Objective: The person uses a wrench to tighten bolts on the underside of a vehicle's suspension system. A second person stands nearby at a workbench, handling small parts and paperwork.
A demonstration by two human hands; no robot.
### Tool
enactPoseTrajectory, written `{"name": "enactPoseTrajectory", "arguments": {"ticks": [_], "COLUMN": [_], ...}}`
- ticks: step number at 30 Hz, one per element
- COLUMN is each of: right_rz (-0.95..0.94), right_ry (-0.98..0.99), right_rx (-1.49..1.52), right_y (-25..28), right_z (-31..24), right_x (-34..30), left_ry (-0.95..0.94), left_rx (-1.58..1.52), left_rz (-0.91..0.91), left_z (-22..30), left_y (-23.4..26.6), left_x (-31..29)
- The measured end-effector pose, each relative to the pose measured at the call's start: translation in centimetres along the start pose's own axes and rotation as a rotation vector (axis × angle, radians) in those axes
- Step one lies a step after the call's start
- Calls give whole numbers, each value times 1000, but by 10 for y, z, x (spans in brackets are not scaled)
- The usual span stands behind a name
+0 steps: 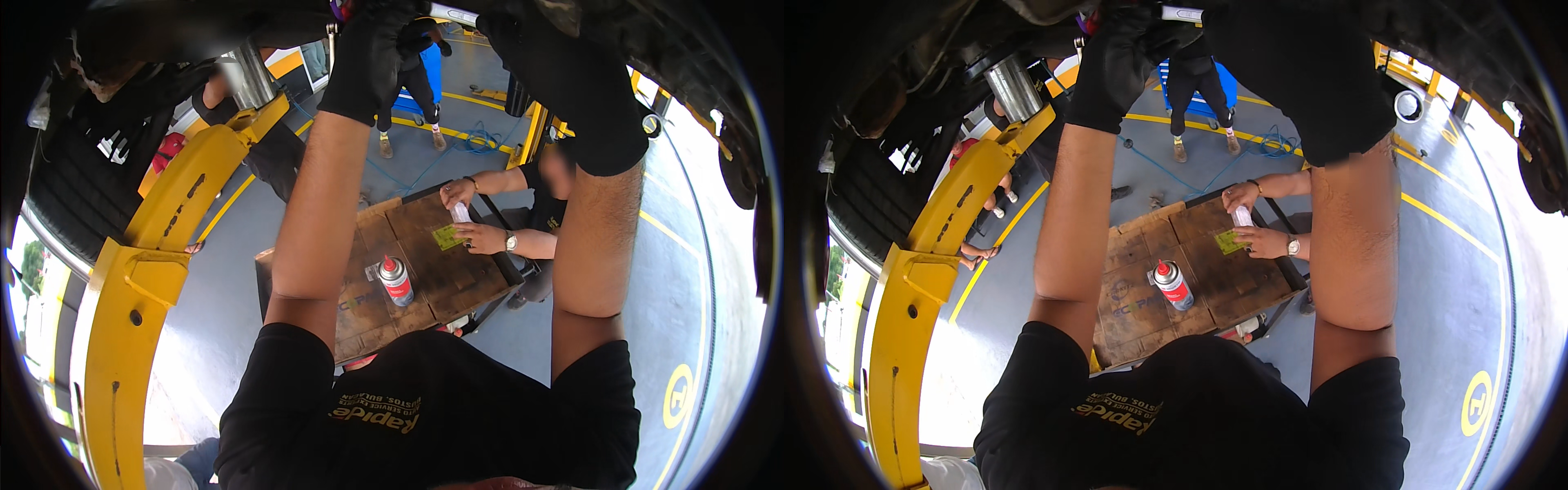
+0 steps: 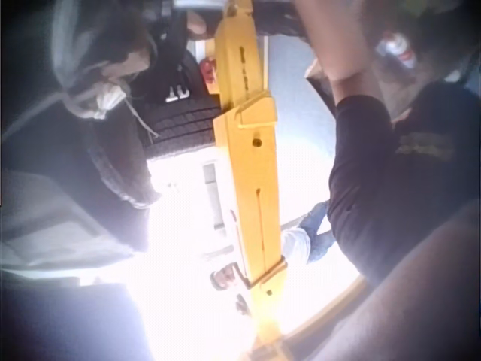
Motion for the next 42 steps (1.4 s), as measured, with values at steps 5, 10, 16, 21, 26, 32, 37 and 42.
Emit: {"name": "enactPoseTrajectory", "arguments": {"ticks": [5,10,16,21,26,32,37,42], "right_rz": [-67,-275,-81,-176,-303,-403,-438,-105], "right_ry": [-44,-871,-945,-725,-630,-426,-109,-747], "right_rx": [71,808,1115,715,403,247,42,755], "right_y": [-13,-98,-121,-92,-47,-28,-52,-132], "right_z": [-1,-56,-109,-71,-37,0,-14,-87], "right_x": [-15,-90,-87,-90,-67,-45,-51,-85], "left_ry": [89,75,23,250,314,291,-101,-267], "left_rx": [94,550,696,542,381,296,587,1192], "left_rz": [-94,336,158,95,41,37,234,-111], "left_z": [-2,4,9,10,3,-2,9,20], "left_y": [-14,15,7,-3,-23,-13,31,8], "left_x": [-6,-17,-7,-20,-21,-16,-8,0]}}
Point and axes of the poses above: each hand's wrist, its own x-axis towards the middle knuckle, its own y-axis out of the back of the hand, z = x × y, the point moved 6 cm from there along x, towards the middle knuckle, and after that the axes turned 10 degrees about -z, right-handed, at the moved point
